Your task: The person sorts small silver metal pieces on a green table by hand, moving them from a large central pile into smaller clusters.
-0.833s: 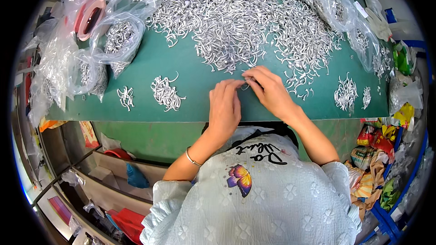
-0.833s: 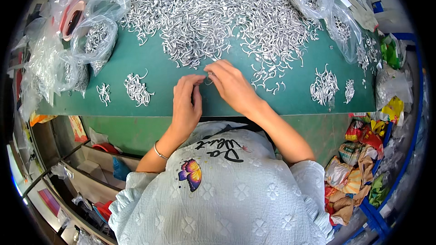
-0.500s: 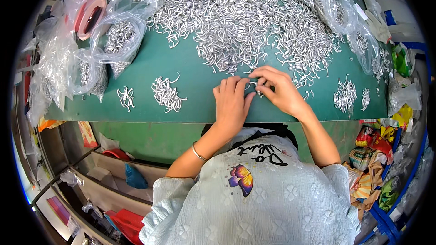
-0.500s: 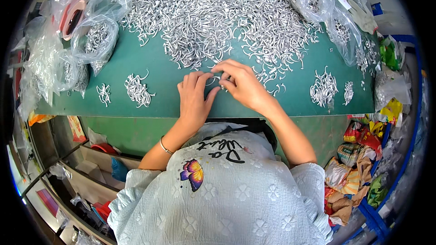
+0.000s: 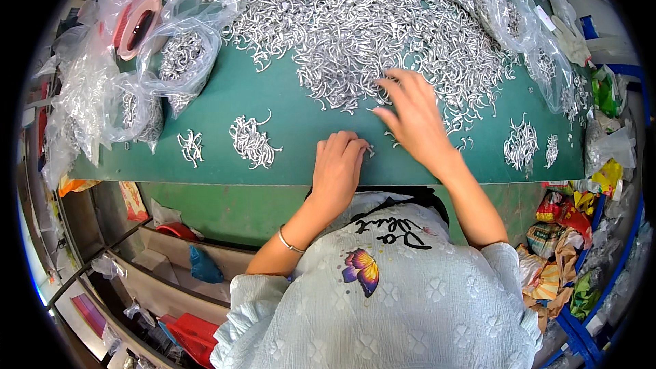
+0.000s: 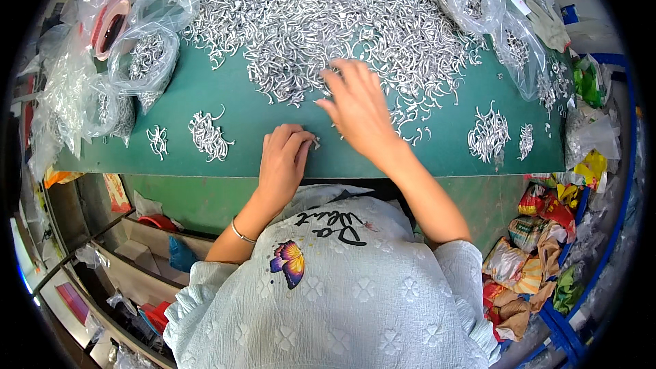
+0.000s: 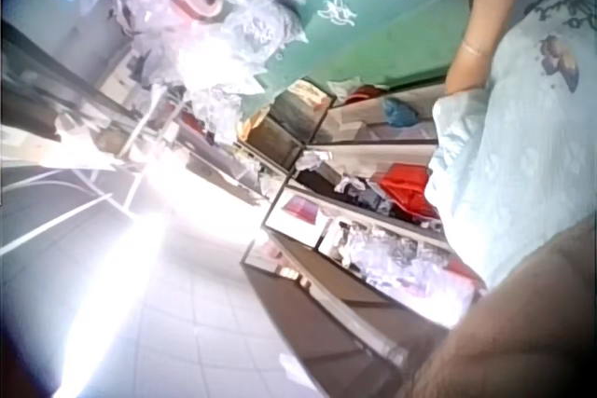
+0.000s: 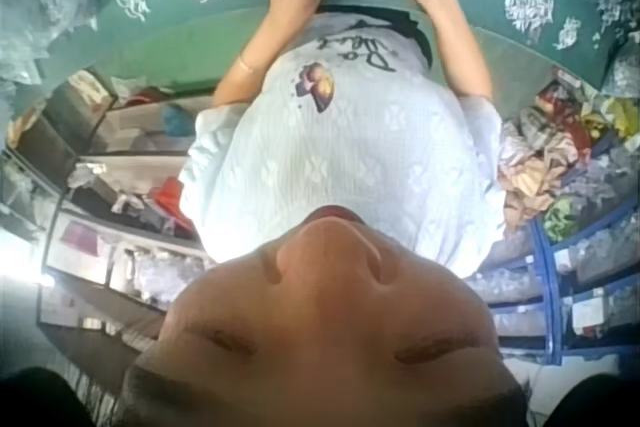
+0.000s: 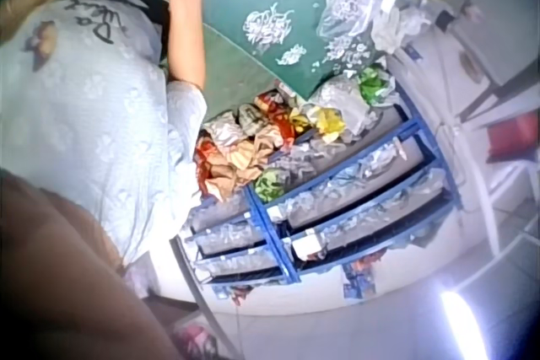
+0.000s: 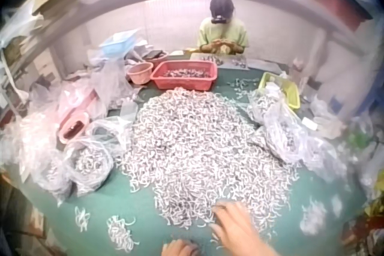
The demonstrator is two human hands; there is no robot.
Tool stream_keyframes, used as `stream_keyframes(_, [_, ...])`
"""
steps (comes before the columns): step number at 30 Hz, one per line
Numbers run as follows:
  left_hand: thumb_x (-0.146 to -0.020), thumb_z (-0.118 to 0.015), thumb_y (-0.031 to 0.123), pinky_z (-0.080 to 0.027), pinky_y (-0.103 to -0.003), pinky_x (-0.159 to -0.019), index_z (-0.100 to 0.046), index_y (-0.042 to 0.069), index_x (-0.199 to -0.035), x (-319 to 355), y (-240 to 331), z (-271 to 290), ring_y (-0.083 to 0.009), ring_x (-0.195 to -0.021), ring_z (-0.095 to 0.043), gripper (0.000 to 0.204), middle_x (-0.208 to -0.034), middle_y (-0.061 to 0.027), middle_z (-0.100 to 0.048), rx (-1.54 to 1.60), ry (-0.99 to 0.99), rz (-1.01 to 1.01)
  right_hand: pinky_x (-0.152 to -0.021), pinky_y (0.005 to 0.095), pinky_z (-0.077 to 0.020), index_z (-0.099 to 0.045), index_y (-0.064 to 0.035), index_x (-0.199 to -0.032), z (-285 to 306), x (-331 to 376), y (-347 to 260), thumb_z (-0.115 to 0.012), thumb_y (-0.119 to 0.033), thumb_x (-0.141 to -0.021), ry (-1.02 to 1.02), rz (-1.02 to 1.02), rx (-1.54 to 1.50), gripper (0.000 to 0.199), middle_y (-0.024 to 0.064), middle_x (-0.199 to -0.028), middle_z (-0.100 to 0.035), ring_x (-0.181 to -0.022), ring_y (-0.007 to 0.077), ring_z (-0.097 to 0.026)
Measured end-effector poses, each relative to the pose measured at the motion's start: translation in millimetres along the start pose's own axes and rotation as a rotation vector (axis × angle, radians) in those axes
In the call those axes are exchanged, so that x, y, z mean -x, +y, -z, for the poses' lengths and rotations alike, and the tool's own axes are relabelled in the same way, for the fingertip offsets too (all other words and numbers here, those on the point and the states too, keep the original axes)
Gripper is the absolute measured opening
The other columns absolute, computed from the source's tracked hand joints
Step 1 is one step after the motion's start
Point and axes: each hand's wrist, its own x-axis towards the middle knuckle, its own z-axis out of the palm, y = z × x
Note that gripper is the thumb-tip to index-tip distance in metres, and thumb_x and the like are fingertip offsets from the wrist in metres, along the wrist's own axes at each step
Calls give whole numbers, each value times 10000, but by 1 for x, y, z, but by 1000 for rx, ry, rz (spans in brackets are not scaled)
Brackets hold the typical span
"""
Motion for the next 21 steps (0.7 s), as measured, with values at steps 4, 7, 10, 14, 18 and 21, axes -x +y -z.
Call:
stream_keyframes(4, [-808, -677, 0, -395, -359, -743, -636, 38, -976, 8, -3, 7, -264, -862, -551, 176, -950, -83, -582, -1, 9, 9, -855, 401, -461, -620, -6, -1038, -16, 6, 1, -706, -16, -771, -87, 62, -50, 281, 114, -1114, -571, -1011, 316, -553])
stream_keyframes(7, [-808, -681, 1, -398, -357, -739, -639, 39, -989, 14, -5, 11, -260, -850, -551, 190, -940, -79, -583, 18, 35, 21, -856, 383, -470, -626, -5, -1023, 3, 16, 18, -686, 22, -782, -189, -26, -170, 250, 113, -1110, -583, -1006, 295, -563])
stream_keyframes(10, [-804, -691, 8, -399, -359, -745, -643, 40, -1015, 17, -4, 11, -258, -856, -551, 218, -945, -78, -584, 30, 37, 72, -915, 403, -445, -618, -19, -1059, 19, 11, 21, -702, -13, -783, -289, -315, -368, 288, 107, -1148, -580, -1094, 309, -536])
stream_keyframes(14, [-799, -704, 19, -398, -359, -756, -646, 41, -1045, 13, 2, 11, -260, -874, -549, 254, -959, -82, -584, 1, 30, 61, -977, 414, -423, -609, -65, -1174, 5, -6, -5, -760, -104, -752, -94, 26, -204, 451, 120, -1234, -552, -1163, 325, -495])
stream_keyframes(18, [-798, -699, 15, -394, -364, -767, -644, 39, -1027, 13, -3, 8, -263, -892, -546, 237, -976, -82, -585, 11, 31, 36, -946, 406, -433, -613, -72, -1164, -22, -11, -19, -758, -136, -744, -178, 199, -46, 449, 111, -1232, -554, -1148, 315, -507])
stream_keyframes(21, [-795, -692, 1, -392, -371, -779, -642, 41, -1010, 17, -6, 11, -265, -909, -549, 224, -985, -76, -589, 7, 40, 34, -905, 393, -447, -629, -66, -1101, -16, 0, 1, -741, -123, -755, -236, 148, -104, 369, 88, -1159, -582, -1071, 279, -547])
